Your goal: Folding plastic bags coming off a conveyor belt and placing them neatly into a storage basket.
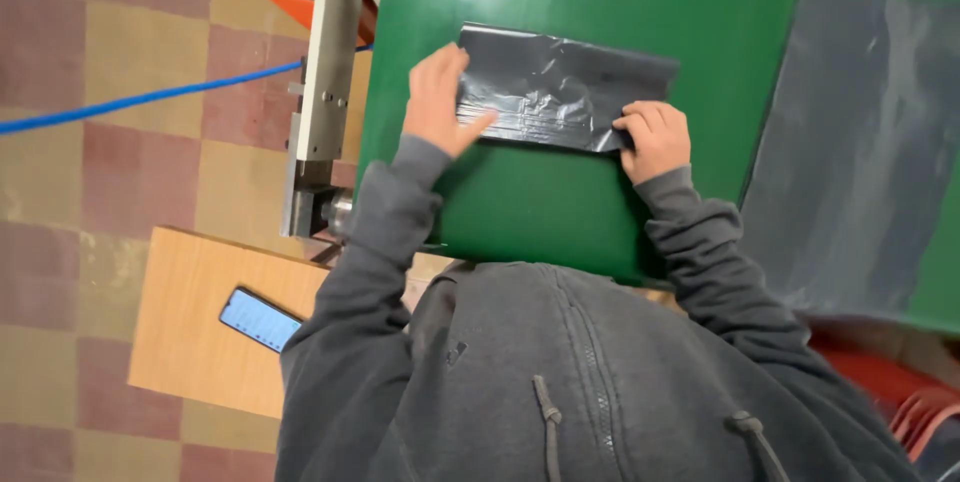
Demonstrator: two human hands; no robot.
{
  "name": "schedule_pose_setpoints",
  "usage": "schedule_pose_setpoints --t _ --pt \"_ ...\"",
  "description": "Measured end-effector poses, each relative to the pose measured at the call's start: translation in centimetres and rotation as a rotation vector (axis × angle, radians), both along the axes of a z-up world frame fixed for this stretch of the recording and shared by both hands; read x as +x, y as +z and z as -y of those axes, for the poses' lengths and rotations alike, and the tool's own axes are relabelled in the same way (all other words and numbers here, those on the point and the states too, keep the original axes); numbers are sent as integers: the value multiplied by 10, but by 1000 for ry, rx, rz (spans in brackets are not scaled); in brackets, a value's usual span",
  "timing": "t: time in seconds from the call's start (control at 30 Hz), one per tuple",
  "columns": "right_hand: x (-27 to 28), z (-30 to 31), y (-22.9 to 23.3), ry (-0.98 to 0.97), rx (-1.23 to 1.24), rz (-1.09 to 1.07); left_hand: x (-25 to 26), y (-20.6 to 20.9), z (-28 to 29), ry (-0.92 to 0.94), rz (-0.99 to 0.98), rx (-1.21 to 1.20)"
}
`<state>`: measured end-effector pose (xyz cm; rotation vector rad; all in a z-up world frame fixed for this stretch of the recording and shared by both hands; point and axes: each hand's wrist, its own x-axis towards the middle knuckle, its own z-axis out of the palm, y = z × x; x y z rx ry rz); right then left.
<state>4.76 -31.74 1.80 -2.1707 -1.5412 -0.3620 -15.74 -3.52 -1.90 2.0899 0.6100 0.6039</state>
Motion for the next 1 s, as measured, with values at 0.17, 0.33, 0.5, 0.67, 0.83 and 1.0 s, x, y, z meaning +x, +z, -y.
schedule_pose_setpoints --t 0.17,0.33,0.5,0.67,0.83,1.0 --pt "-38 -41 35 158 -57 154 -6 -16 8 -146 186 1215" --pt "-88 -46 -35 300 -61 -38 9 -11 39 -603 -125 875" --pt "-112 32 -101 293 135 -551 58 28 45 -852 -545 -59" --pt "-94 45 -114 -755 682 -1650 104 -11 27 -594 -725 -288" --pt "-73 47 -143 -662 1001 -2036 102 -15 65 -501 -554 301" --pt "-88 63 -116 -711 1086 -2119 102 -19 102 -339 -575 577"
